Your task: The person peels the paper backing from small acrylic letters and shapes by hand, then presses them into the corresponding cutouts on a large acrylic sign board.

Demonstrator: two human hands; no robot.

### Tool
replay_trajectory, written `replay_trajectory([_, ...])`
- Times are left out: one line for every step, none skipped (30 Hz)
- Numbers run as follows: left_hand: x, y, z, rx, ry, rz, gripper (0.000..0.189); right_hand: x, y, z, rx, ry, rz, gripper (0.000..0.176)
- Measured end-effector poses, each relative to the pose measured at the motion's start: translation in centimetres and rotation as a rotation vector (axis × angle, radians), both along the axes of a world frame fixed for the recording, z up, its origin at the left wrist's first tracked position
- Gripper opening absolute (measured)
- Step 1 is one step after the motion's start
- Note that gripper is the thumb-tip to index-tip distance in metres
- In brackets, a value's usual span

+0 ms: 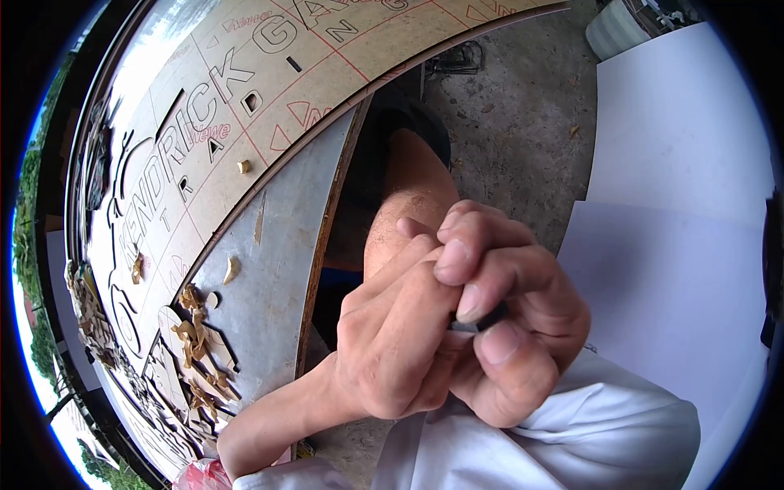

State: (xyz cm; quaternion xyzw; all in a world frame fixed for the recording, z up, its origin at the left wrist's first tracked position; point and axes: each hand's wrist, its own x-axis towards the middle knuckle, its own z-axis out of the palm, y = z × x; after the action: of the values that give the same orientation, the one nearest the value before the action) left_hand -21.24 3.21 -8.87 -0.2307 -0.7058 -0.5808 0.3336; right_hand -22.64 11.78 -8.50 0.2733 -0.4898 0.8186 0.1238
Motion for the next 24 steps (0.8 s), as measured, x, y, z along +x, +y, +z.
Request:
replay_trajectory([-0.1, 0.1, -0.2, 0.018, 0.022, -0.003, 0.030, 0.0, -0.1, 0.0, 0.000, 0.000, 0.001, 0.027])
replay_trajectory([-0.1, 0.1, -0.2, 0.035, 0.045, -0.005, 0.031, 0.1, -0.2, 0.1, -0.015, -0.023, 0.000, 0.026])
replay_trajectory([-0.1, 0.0, -0.2, 0.035, 0.044, -0.005, 0.031, 0.2, -0.2, 0.1, -0.030, -0.048, 0.000, 0.026])
replay_trajectory([-0.1, -0.1, -0.1, 0.015, 0.038, -0.006, 0.032, 0.3, -0.2, 0.1, -0.030, -0.047, 0.000, 0.026])
replay_trajectory([-0.1, -0.2, -0.1, -0.006, 0.031, -0.008, 0.033, 0.4, -0.1, 0.1, -0.025, -0.066, -0.006, 0.025])
replay_trajectory([-0.1, -0.1, -0.2, -0.006, 0.032, -0.008, 0.033, 0.4, -0.1, 0.2, -0.021, -0.085, -0.013, 0.024])
replay_trajectory([-0.1, 0.0, -0.5, -0.002, 0.037, -0.009, 0.033, 0.5, -0.1, 0.2, -0.021, -0.086, -0.013, 0.024])
replay_trajectory([0.0, 0.1, -1.0, 0.003, 0.043, -0.010, 0.033, 0.5, -0.1, 0.2, -0.033, -0.094, -0.009, 0.024])
replay_trajectory([0.1, 0.2, -1.4, 0.006, 0.049, -0.011, 0.033, 0.6, -0.2, 0.2, -0.046, -0.102, -0.005, 0.023])
replay_trajectory([0.1, 0.3, -1.7, 0.010, 0.057, -0.011, 0.033, 0.5, -0.2, 0.2, -0.047, -0.101, -0.005, 0.023])
replay_trajectory([0.1, 0.3, -1.8, 0.013, 0.063, -0.012, 0.033, 0.4, -0.2, 0.2, -0.040, -0.091, -0.012, 0.023])
replay_trajectory([0.0, 0.2, -1.8, 0.016, 0.069, -0.009, 0.033, 0.4, -0.2, 0.2, -0.032, -0.081, -0.019, 0.023])
replay_trajectory([-0.1, 0.2, -1.7, 0.013, 0.065, -0.009, 0.033, 0.4, -0.2, 0.1, -0.033, -0.080, -0.018, 0.023])
replay_trajectory([-0.1, 0.1, -1.6, 0.013, 0.066, -0.010, 0.033, 0.4, -0.1, 0.1, -0.020, -0.074, -0.019, 0.023])
replay_trajectory([-0.2, 0.1, -1.4, 0.013, 0.060, -0.015, 0.033, 0.3, 0.0, 0.1, -0.008, -0.068, -0.020, 0.023])
replay_trajectory([-0.1, 0.1, -1.2, 0.009, 0.058, -0.015, 0.032, 0.4, 0.0, 0.1, -0.008, -0.068, -0.020, 0.023])
replay_trajectory([-0.1, 0.1, -1.1, 0.008, 0.056, -0.014, 0.032, 0.4, 0.0, 0.1, -0.003, -0.073, -0.029, 0.023])
replay_trajectory([-0.1, 0.0, -1.2, 0.006, 0.053, -0.017, 0.032, 0.4, -0.1, 0.1, 0.003, -0.077, -0.038, 0.023])
replay_trajectory([-0.1, 0.0, -1.1, 0.003, 0.054, -0.018, 0.032, 0.4, -0.1, 0.2, 0.003, -0.076, -0.038, 0.023])
replay_trajectory([-0.1, 0.0, -1.0, 0.002, 0.053, -0.018, 0.032, 0.4, -0.2, 0.3, 0.002, -0.085, -0.039, 0.023])
replay_trajectory([-0.1, 0.0, -1.0, 0.001, 0.051, -0.020, 0.032, 0.4, -0.2, 0.4, 0.001, -0.095, -0.041, 0.023])
replay_trajectory([-0.2, -0.1, -0.9, 0.000, 0.050, -0.019, 0.032, 0.4, -0.2, 0.3, 0.001, -0.096, -0.040, 0.023])
replay_trajectory([-0.2, -0.1, -0.8, -0.001, 0.049, -0.021, 0.031, 0.4, -0.2, 0.3, -0.008, -0.090, -0.034, 0.023])
replay_trajectory([-0.1, -0.1, -0.8, -0.002, 0.049, -0.022, 0.031, 0.4, -0.2, 0.3, -0.018, -0.084, -0.028, 0.023])
